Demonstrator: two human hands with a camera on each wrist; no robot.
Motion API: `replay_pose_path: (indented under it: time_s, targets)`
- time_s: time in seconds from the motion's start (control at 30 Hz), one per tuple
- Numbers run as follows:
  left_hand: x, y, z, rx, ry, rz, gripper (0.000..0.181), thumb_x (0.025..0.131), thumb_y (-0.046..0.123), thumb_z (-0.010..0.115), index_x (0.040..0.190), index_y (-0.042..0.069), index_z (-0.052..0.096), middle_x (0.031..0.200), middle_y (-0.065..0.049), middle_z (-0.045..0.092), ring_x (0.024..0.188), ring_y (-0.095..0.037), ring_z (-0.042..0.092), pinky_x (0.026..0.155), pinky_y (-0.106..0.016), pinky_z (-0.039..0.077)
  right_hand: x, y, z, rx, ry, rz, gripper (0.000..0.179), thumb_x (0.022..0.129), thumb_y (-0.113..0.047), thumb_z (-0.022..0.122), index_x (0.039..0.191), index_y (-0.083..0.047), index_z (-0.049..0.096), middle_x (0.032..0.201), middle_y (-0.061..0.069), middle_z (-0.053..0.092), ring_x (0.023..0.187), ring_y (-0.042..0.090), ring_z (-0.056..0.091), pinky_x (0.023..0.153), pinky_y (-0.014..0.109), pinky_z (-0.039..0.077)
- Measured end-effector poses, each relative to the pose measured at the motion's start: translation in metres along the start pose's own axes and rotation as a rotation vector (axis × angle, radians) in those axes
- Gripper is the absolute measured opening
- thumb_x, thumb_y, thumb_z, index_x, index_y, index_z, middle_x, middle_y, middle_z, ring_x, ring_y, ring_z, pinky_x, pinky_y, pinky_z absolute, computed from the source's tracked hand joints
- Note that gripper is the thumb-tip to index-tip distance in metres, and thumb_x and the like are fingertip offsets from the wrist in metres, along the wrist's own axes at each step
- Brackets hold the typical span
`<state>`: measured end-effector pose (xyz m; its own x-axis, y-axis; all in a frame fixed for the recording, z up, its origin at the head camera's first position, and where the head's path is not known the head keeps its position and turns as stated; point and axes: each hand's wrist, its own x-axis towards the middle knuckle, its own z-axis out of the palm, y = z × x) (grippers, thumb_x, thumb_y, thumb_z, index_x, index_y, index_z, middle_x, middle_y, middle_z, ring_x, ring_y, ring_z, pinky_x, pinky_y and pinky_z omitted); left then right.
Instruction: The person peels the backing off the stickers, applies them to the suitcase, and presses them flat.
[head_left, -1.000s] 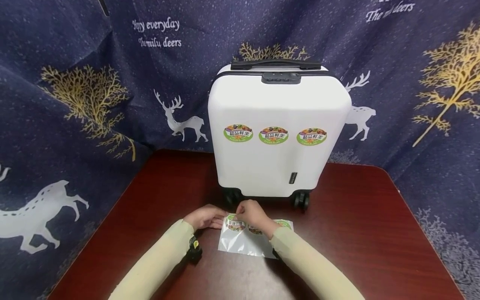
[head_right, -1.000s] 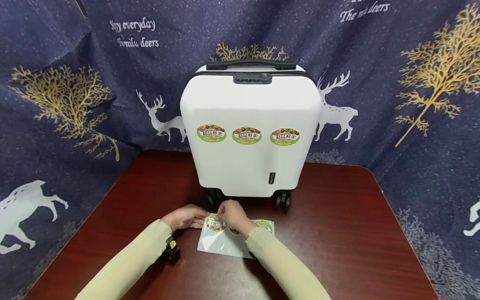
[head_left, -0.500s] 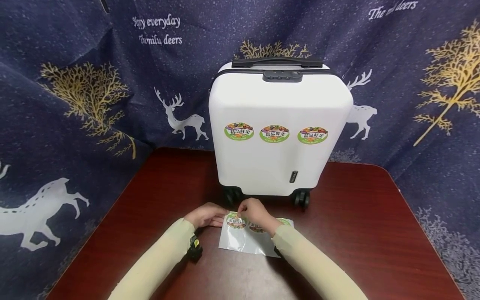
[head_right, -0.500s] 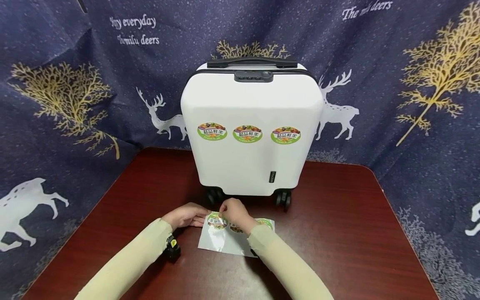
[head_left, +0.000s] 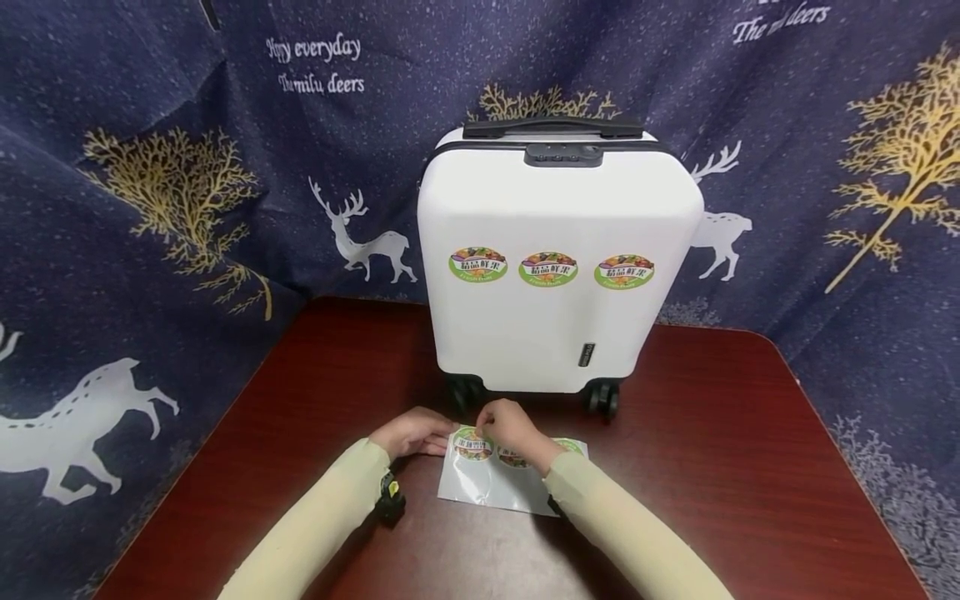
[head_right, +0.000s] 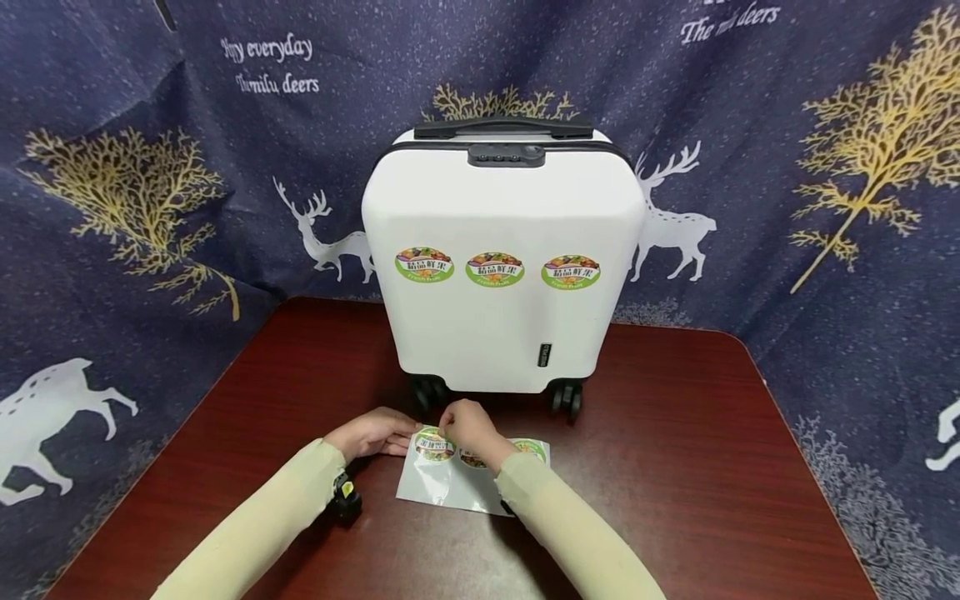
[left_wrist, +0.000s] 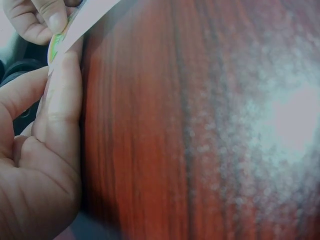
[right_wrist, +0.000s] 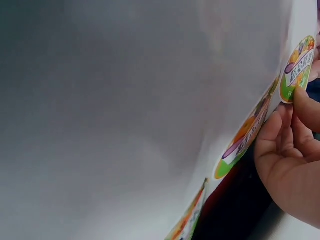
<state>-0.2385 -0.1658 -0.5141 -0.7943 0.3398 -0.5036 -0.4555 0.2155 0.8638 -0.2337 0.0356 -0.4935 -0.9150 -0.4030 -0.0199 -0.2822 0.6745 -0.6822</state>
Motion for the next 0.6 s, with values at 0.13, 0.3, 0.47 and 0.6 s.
replay_pose_path:
  time_s: [0.13, 0.3, 0.47, 0.6]
  targets:
    - [0.000, 0.000, -0.002, 0.031, -0.005, 0.009, 0.032, 0.101, 0.004, 0.055, 0.124, -0.017, 0.061, 0.093, -0.007, 0.075, 0.082, -0.010, 0.071, 0.080, -0.027, 0.062, 0.001, 0.003, -0.002, 0.024, -0.034, 0.021, 0.007, 0.089, 0.000, 0.070, 0.083, 0.000, 0.073, 0.084, 0.012, 0.074, 0.076, 0.013, 0.059, 0.074, 0.028, 0.051]
    - [0.001, 0.000, -0.002, 0.030, 0.000, 0.010, 0.031, 0.101, 0.005, 0.056, 0.123, -0.017, 0.060, 0.092, -0.006, 0.074, 0.081, -0.010, 0.071, 0.079, -0.026, 0.062, 0.003, 0.009, -0.005, 0.036, -0.076, 0.017, 0.004, 0.090, -0.001, 0.070, 0.088, 0.001, 0.073, 0.087, 0.012, 0.075, 0.080, 0.016, 0.063, 0.077, 0.030, 0.054]
    - [0.001, -0.001, -0.003, 0.009, -0.011, 0.009, 0.030, 0.100, 0.004, 0.057, 0.122, -0.016, 0.060, 0.092, -0.006, 0.073, 0.080, -0.010, 0.071, 0.080, -0.027, 0.062, 0.003, 0.012, -0.008, 0.062, -0.106, 0.048, 0.007, 0.089, 0.002, 0.068, 0.091, 0.000, 0.075, 0.091, 0.012, 0.076, 0.085, 0.017, 0.066, 0.080, 0.031, 0.055]
    - [0.000, -0.001, -0.003, 0.006, -0.016, 0.004, 0.030, 0.100, 0.004, 0.058, 0.121, -0.016, 0.060, 0.093, -0.007, 0.072, 0.081, -0.011, 0.071, 0.079, -0.027, 0.062, 0.002, 0.013, -0.008, 0.045, -0.090, 0.038, 0.007, 0.089, 0.002, 0.069, 0.091, -0.001, 0.076, 0.091, 0.012, 0.077, 0.083, 0.016, 0.066, 0.078, 0.030, 0.055]
